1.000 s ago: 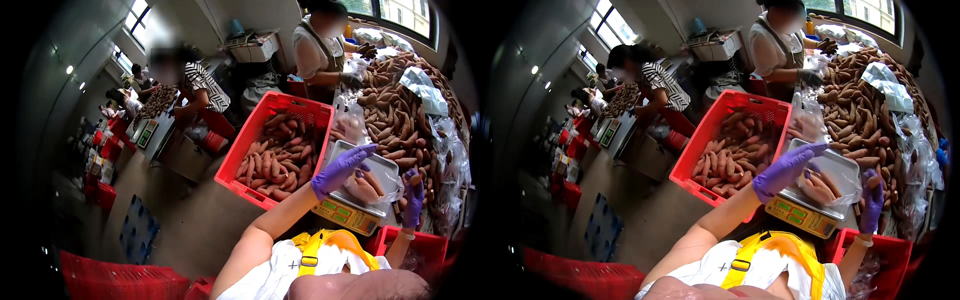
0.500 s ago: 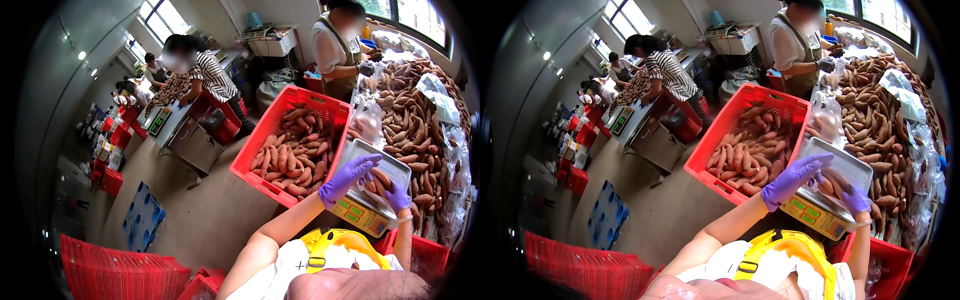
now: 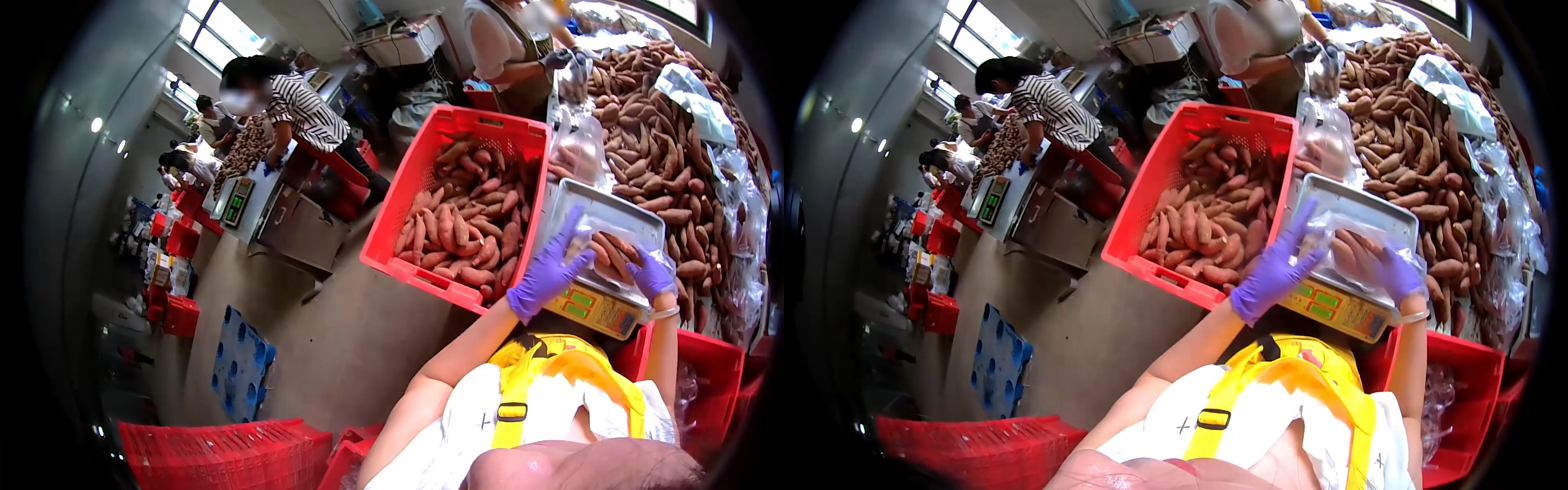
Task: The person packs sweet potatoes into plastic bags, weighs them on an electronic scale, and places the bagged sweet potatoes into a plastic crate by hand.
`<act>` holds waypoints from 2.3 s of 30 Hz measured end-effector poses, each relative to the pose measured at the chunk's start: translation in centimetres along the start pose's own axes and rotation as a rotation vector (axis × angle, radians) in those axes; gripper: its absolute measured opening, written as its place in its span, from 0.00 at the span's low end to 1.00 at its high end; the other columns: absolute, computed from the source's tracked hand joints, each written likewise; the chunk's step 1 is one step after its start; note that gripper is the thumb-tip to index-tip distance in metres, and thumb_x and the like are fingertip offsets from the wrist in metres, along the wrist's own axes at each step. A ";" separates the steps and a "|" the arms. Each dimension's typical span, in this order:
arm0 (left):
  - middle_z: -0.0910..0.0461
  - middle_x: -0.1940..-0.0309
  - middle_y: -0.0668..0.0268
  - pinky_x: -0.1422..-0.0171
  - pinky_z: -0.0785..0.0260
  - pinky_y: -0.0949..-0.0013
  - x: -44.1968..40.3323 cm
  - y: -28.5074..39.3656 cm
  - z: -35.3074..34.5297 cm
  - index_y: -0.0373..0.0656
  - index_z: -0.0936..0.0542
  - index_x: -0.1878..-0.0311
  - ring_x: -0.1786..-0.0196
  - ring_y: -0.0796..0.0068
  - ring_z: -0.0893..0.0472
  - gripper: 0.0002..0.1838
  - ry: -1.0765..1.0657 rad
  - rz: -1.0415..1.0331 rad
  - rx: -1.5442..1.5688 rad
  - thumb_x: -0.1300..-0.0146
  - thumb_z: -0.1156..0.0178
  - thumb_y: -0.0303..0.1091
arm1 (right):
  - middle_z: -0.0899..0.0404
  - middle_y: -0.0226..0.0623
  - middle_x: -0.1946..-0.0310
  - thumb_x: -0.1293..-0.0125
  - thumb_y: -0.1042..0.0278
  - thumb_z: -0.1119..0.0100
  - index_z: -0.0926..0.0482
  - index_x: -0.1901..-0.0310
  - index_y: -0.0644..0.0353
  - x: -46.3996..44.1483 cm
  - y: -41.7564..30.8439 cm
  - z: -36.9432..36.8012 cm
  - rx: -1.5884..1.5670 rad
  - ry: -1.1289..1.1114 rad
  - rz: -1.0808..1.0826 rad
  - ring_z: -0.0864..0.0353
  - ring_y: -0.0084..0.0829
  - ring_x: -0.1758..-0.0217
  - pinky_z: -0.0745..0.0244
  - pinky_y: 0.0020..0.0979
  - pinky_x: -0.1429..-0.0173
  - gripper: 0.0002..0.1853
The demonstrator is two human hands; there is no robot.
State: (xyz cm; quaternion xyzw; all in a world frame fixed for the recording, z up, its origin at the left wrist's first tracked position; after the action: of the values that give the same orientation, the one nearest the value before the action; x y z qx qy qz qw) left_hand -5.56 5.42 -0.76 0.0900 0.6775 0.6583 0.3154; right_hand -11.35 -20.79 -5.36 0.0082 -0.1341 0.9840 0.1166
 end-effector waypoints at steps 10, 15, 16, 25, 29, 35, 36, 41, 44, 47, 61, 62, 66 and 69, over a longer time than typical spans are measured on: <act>0.28 0.45 0.62 0.38 0.38 0.65 9.3 -1.6 16.7 0.47 0.32 0.31 0.44 0.70 0.29 0.26 1.070 0.214 0.059 0.27 0.56 0.48 | 0.21 0.34 0.45 0.34 0.70 0.40 0.26 0.40 0.65 5.1 -0.4 3.6 -1.006 0.047 0.105 0.22 0.24 0.44 0.28 0.28 0.39 0.21; 0.28 0.43 0.60 0.38 0.38 0.68 7.2 -1.5 13.5 0.47 0.32 0.32 0.46 0.70 0.27 0.23 0.848 0.199 0.110 0.26 0.58 0.41 | 0.19 0.35 0.48 0.32 0.73 0.42 0.24 0.41 0.63 4.9 -0.2 3.6 -1.246 0.090 0.108 0.21 0.24 0.46 0.27 0.25 0.39 0.18; 0.27 0.42 0.60 0.39 0.37 0.68 6.7 -1.9 13.1 0.46 0.32 0.32 0.46 0.71 0.27 0.22 0.827 0.193 0.128 0.26 0.58 0.40 | 0.18 0.35 0.49 0.32 0.73 0.43 0.23 0.42 0.63 5.0 -0.1 3.7 -1.267 0.128 0.135 0.21 0.24 0.46 0.27 0.25 0.39 0.17; 0.24 0.47 0.61 0.41 0.34 0.69 1.5 1.0 5.7 0.37 0.30 0.34 0.47 0.74 0.26 0.22 0.462 -0.187 -0.249 0.28 0.48 0.35 | 0.16 0.36 0.53 0.30 0.73 0.45 0.21 0.45 0.64 5.7 0.3 3.3 -1.360 0.232 0.234 0.18 0.25 0.48 0.25 0.26 0.40 0.14; 0.26 0.42 0.57 0.37 0.36 0.62 -1.6 2.4 -2.1 0.40 0.37 0.29 0.45 0.66 0.26 0.36 0.187 -0.511 -0.435 0.35 0.39 0.47 | 0.15 0.37 0.57 0.31 0.73 0.45 0.21 0.44 0.61 4.3 -0.8 2.7 -1.214 0.196 0.193 0.17 0.23 0.51 0.25 0.25 0.41 0.15; 0.20 0.59 0.59 0.38 0.40 0.54 -10.0 -5.7 -3.5 0.42 0.28 0.39 0.58 0.62 0.22 0.31 0.010 -0.414 -1.375 0.48 0.37 0.41 | 0.19 0.48 0.58 0.39 0.63 0.40 0.21 0.50 0.59 -0.5 1.0 -2.8 -0.197 0.059 -0.132 0.20 0.49 0.54 0.26 0.41 0.47 0.17; 0.18 0.64 0.60 0.39 0.37 0.57 -10.1 -6.9 -2.2 0.41 0.21 0.46 0.60 0.63 0.21 0.24 -0.100 -0.190 -1.351 0.48 0.38 0.37 | 0.20 0.50 0.58 0.39 0.63 0.41 0.22 0.50 0.59 0.3 1.9 -2.9 -0.186 0.076 -0.159 0.22 0.52 0.54 0.27 0.44 0.48 0.17; 0.15 0.63 0.62 0.45 0.30 0.67 -7.0 -3.8 -1.7 0.35 0.19 0.66 0.59 0.70 0.19 0.06 0.005 0.240 0.146 0.39 0.45 0.25 | 0.20 0.50 0.56 0.39 0.63 0.41 0.22 0.51 0.58 1.2 2.0 -2.8 -0.208 0.152 -0.154 0.22 0.52 0.52 0.27 0.43 0.48 0.16; 0.23 0.48 0.56 0.47 0.33 0.69 -6.1 -2.8 -0.3 0.33 0.24 0.49 0.52 0.71 0.23 0.16 -0.286 0.230 0.777 0.38 0.50 0.29 | 0.21 0.52 0.57 0.39 0.63 0.40 0.21 0.54 0.59 -0.8 0.4 -2.9 -0.319 0.199 -0.037 0.22 0.53 0.53 0.27 0.43 0.49 0.14; 0.28 0.40 0.54 0.48 0.34 0.69 -4.9 -1.0 0.8 0.31 0.30 0.38 0.50 0.72 0.25 0.23 -0.208 0.315 0.865 0.34 0.53 0.33 | 0.18 0.52 0.65 0.35 0.62 0.46 0.17 0.61 0.58 -2.5 -0.1 -4.1 -0.311 0.139 -0.023 0.18 0.51 0.60 0.25 0.41 0.53 0.12; 0.24 0.41 0.59 0.37 0.33 0.66 -4.5 -0.4 -1.2 0.33 0.28 0.37 0.46 0.71 0.23 0.21 0.010 0.234 0.201 0.29 0.48 0.34 | 0.16 0.33 0.67 0.34 0.68 0.38 0.18 0.54 0.66 4.1 4.7 4.5 -1.375 0.142 -0.247 0.17 0.21 0.66 0.20 0.24 0.56 0.12; 0.24 0.41 0.58 0.37 0.33 0.66 -4.5 -0.5 -1.2 0.33 0.28 0.38 0.46 0.71 0.23 0.20 0.043 0.260 0.177 0.29 0.48 0.33 | 0.16 0.33 0.67 0.33 0.65 0.38 0.17 0.53 0.64 4.6 6.6 4.4 -1.422 0.219 -0.228 0.18 0.21 0.67 0.22 0.23 0.58 0.13; 0.21 0.44 0.59 0.41 0.31 0.70 -3.9 -0.8 -0.9 0.33 0.27 0.39 0.49 0.73 0.21 0.19 0.078 0.211 0.055 0.29 0.47 0.33 | 0.16 0.32 0.71 0.32 0.59 0.40 0.17 0.57 0.64 4.1 14.8 2.3 -1.354 0.480 -0.502 0.22 0.19 0.73 0.28 0.20 0.64 0.15; 0.20 0.47 0.58 0.52 0.30 0.75 -3.1 -0.5 0.0 0.35 0.25 0.40 0.55 0.77 0.21 0.19 0.079 0.253 -0.037 0.29 0.46 0.36 | 0.17 0.32 0.71 0.32 0.62 0.40 0.17 0.57 0.65 1.1 20.5 -1.8 -1.338 0.665 -0.594 0.24 0.17 0.72 0.29 0.20 0.65 0.13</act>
State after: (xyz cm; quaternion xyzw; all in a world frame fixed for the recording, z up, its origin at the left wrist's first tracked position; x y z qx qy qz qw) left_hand -2.96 3.63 -0.31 0.1431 0.6603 0.7083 0.2046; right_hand -17.18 -39.28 -12.45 -0.3218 -0.6457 0.5739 0.3875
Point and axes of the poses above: each hand's wrist, its own x-axis away from the middle knuckle, its own z-axis out of the back of the hand, y = z × x, the point moved 1 cm from there along -x, towards the middle knuckle
